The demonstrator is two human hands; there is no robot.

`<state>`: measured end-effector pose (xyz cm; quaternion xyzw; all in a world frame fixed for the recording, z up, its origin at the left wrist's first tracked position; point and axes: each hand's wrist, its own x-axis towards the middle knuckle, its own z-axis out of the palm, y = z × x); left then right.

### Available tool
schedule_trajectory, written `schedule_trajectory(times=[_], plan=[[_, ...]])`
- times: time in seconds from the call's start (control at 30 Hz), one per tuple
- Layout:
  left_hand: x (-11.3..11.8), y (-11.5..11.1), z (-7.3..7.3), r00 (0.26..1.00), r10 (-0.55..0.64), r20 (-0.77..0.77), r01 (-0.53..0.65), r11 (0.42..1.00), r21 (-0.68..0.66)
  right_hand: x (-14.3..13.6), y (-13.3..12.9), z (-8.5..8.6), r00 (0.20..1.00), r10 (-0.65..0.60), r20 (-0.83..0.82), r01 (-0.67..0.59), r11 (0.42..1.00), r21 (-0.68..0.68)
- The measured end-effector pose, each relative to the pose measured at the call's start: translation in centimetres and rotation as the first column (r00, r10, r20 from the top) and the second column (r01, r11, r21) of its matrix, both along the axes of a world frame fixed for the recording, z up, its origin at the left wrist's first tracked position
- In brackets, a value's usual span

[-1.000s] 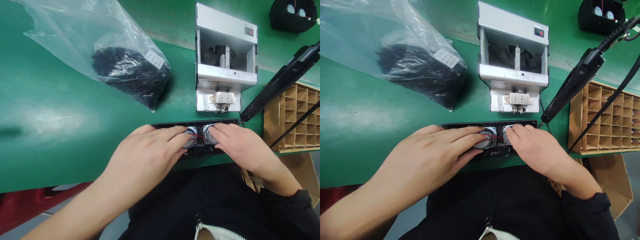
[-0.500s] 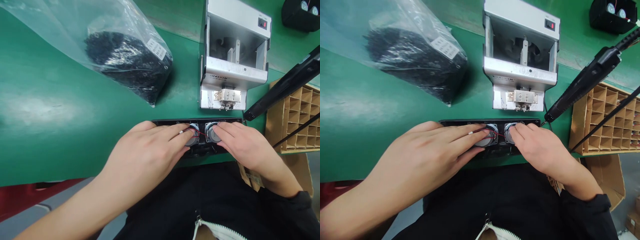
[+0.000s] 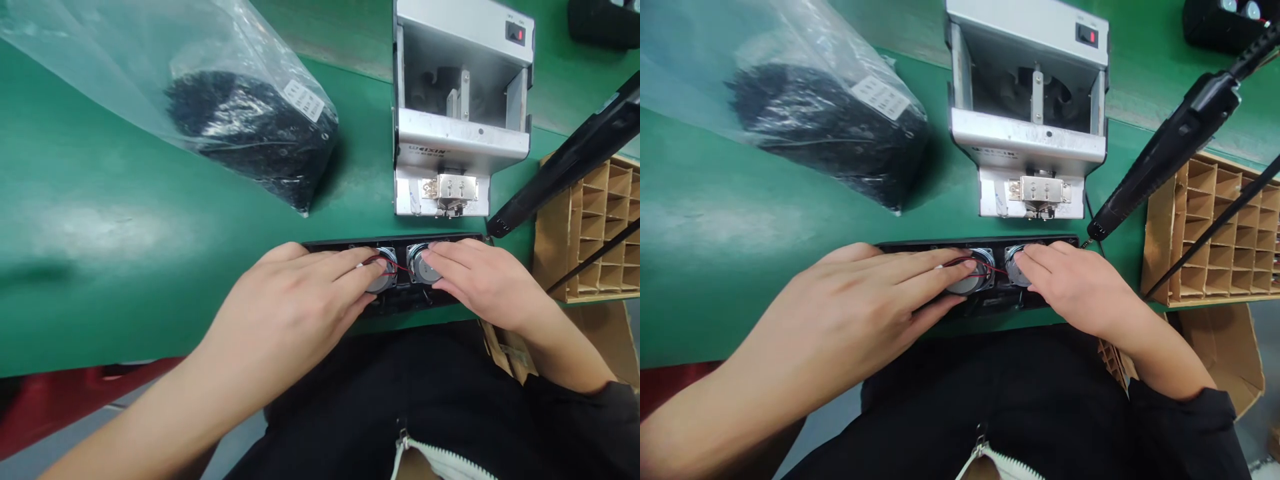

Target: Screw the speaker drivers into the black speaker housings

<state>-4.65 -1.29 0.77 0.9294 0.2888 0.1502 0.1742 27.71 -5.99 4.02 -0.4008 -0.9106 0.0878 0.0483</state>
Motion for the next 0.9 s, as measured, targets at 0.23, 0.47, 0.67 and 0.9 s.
schedule_trajectory(times=[0.23,0.47,0.67,0.9], plan=[[-0.26,-0.43,-0.56,0.998,0.052,0.021,-0.052,0.999,-0.006,0.09,0.02,-0.05,0.999,-0.018,0.045,0.022,0.995,-0.098],[0.15,-0.23,-0.46,0.999,0.050,0.014,-0.050,0.999,0.008,0.15,0.42,0.35,1.000,-0.001,0.031,0.004,0.995,-0.098],[0.13,-0.31,-0.54,0.997,0.068,0.023,-0.067,0.997,-0.025,0.06,0.43,0.58,0.996,0.021,0.087,-0.010,0.993,-0.120],[0.30,-0.05,-0.47,1.000,0.027,0.012,-0.027,0.999,0.044,-0.27,0.29,0.39,0.995,0.039,0.093,-0.033,0.998,-0.062]])
